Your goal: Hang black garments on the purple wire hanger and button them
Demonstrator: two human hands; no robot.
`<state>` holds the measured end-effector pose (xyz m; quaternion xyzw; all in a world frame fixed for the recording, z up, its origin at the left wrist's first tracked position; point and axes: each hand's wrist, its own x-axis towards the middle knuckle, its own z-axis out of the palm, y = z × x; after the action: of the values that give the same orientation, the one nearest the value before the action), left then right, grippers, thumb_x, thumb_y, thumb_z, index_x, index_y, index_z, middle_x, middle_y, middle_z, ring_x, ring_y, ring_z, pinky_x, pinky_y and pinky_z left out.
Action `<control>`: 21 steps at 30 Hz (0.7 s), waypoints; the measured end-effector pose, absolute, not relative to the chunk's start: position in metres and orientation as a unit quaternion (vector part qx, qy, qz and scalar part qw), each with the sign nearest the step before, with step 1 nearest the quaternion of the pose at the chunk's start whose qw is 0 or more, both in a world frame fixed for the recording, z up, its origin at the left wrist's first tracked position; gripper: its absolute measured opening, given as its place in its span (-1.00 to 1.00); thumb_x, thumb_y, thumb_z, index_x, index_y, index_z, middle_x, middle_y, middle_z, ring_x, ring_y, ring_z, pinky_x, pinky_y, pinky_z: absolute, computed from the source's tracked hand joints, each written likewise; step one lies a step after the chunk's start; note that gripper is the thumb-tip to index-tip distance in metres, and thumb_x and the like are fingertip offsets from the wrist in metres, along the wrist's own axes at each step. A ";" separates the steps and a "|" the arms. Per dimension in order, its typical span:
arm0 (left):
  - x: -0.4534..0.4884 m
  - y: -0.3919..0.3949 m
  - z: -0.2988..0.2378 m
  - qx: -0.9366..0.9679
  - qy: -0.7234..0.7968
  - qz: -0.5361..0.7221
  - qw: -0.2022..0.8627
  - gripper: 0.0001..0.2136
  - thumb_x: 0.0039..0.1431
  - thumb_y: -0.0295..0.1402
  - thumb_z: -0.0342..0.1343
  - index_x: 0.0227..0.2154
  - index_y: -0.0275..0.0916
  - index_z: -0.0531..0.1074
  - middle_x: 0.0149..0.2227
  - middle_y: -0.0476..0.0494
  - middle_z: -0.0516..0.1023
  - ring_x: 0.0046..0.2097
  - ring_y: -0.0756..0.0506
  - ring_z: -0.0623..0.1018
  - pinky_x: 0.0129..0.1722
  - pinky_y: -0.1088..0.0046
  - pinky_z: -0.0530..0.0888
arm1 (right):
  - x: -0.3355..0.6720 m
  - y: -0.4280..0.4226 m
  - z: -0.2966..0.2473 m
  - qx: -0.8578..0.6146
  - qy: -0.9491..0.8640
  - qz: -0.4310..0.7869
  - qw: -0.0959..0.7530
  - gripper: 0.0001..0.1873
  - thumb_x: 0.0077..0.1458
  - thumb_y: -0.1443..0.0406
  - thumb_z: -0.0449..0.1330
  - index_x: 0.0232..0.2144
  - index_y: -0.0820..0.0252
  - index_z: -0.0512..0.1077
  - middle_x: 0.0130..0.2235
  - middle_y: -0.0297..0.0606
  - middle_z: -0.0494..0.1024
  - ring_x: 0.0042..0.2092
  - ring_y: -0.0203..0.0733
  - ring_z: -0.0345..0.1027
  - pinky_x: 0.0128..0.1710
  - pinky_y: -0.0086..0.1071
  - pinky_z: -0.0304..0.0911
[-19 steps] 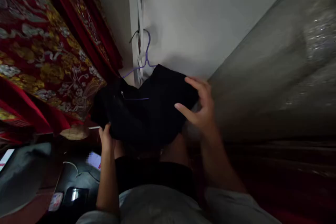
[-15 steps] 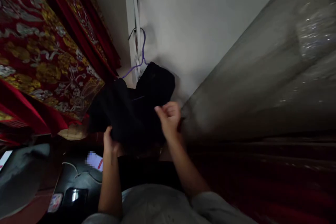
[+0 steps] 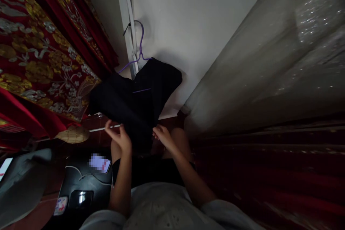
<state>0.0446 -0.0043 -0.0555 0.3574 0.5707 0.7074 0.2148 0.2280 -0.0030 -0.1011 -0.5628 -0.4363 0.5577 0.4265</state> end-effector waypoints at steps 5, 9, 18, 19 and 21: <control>0.095 -0.021 -0.099 0.489 0.514 0.568 0.417 -0.83 0.12 -0.47 0.06 -0.26 -0.23 0.51 -0.26 -0.09 0.58 -0.14 -0.10 0.58 0.00 0.36 0.49 | 0.232 -0.006 -0.093 -0.532 -0.484 0.568 0.400 -0.60 -0.01 -0.03 0.18 -0.60 0.13 0.28 -0.62 -0.41 0.32 -0.54 -0.33 0.19 -0.47 -0.41 0.12; 0.113 -0.025 -0.109 0.469 0.485 0.569 0.470 -0.73 0.07 -0.45 0.16 -0.13 -0.24 0.51 -0.13 -0.16 0.64 -0.03 -0.13 0.62 0.07 0.31 0.51 | 0.244 0.001 -0.089 -0.520 -0.502 0.569 0.393 -0.55 0.00 -0.08 0.21 -0.59 0.13 0.29 -0.60 -0.41 0.31 -0.51 -0.32 0.19 -0.43 -0.38 0.15; 0.122 0.007 -0.069 0.479 0.485 0.570 0.459 -0.77 0.07 -0.41 0.26 -0.17 -0.24 0.53 -0.31 -0.10 0.62 -0.24 -0.06 0.63 -0.18 0.45 0.55 | 0.255 -0.002 -0.084 -0.483 -0.560 0.466 0.486 -0.73 0.19 0.05 0.20 -0.28 0.12 0.38 -0.32 -0.31 0.47 -0.31 -0.23 0.37 -0.31 -0.38 0.29; 0.123 0.007 -0.066 0.472 0.485 0.571 0.464 -0.76 0.06 -0.41 0.28 -0.17 -0.24 0.53 -0.32 -0.08 0.61 -0.26 -0.05 0.63 -0.19 0.46 0.54 | 0.257 -0.002 -0.083 -0.489 -0.564 0.444 0.495 -0.76 0.21 0.08 0.20 -0.28 0.12 0.38 -0.31 -0.29 0.48 -0.29 -0.21 0.38 -0.29 -0.37 0.29; 0.127 0.006 -0.061 0.458 0.487 0.577 0.469 -0.75 0.03 -0.40 0.32 -0.19 -0.24 0.51 -0.35 -0.07 0.61 -0.28 -0.03 0.62 -0.21 0.48 0.53 | 0.260 -0.002 -0.082 -0.492 -0.577 0.413 0.504 -0.80 0.26 0.11 0.17 -0.26 0.10 0.40 -0.30 -0.27 0.50 -0.26 -0.19 0.40 -0.25 -0.35 0.31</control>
<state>0.1266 0.0058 -0.0615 0.4576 0.4874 0.5770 0.4692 0.2600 -0.0020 -0.0822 -0.4917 -0.5770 0.4133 0.5044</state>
